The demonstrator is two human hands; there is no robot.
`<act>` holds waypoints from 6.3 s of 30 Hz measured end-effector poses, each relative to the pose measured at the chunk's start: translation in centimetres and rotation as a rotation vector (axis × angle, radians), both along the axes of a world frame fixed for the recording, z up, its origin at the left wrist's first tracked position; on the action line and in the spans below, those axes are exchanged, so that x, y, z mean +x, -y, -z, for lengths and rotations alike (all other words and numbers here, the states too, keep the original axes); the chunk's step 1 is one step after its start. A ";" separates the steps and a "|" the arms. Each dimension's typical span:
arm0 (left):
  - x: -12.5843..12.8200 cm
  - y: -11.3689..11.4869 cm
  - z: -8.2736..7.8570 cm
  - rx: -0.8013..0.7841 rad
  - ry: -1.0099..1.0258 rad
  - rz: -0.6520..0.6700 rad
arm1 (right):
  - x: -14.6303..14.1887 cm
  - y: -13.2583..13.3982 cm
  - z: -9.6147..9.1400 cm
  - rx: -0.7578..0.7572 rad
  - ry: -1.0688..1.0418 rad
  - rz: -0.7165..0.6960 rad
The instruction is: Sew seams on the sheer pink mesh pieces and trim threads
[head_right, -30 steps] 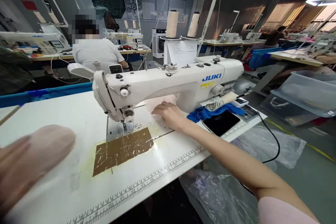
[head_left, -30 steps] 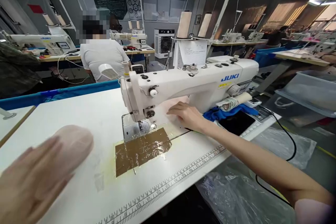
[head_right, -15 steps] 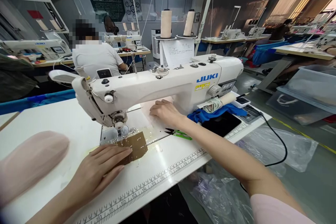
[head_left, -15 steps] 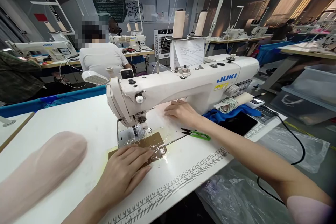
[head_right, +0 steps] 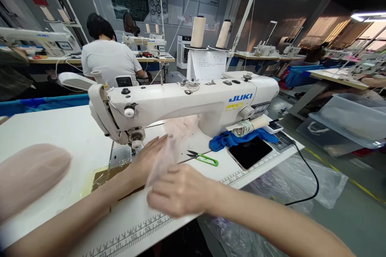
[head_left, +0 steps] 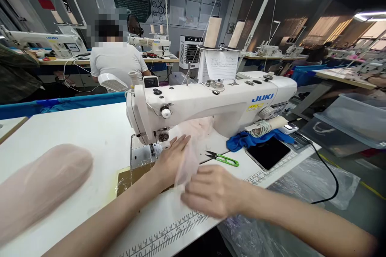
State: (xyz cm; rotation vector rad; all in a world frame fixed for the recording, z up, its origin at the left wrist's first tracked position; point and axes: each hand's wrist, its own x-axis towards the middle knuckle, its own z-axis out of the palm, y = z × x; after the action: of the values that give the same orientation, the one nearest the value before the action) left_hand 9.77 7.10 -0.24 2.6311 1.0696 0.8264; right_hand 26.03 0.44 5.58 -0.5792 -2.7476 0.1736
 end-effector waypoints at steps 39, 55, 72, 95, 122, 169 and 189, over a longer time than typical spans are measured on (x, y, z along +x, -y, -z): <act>-9.1 5.6 -1.5 -0.674 0.296 -0.331 | -5.8 -5.9 3.2 -1.295 -0.426 0.313; -9.3 6.5 -0.2 -0.285 0.184 -0.268 | -5.6 -4.5 4.1 -1.252 -0.427 0.352; -9.1 6.9 -0.2 -0.147 0.118 -0.244 | -5.4 -4.4 4.1 -0.792 -0.406 0.172; -8.3 8.5 -3.8 -0.666 0.297 -0.213 | -4.0 -3.7 1.2 -0.673 -0.328 -0.001; -8.9 6.1 -0.5 0.303 -0.352 -0.284 | -5.6 -6.2 5.7 0.239 -0.087 0.306; -8.8 4.8 0.3 0.280 -0.378 -0.388 | -5.9 -7.2 6.0 0.319 0.128 0.430; -10.9 5.7 -3.3 -0.107 -0.328 -0.059 | -3.1 -3.4 0.9 -0.519 0.144 0.236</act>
State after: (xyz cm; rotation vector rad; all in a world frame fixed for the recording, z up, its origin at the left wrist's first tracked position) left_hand -1.13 1.40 3.04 2.7136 1.2338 0.3390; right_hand 22.95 3.86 4.65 -1.0781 -2.7355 0.8290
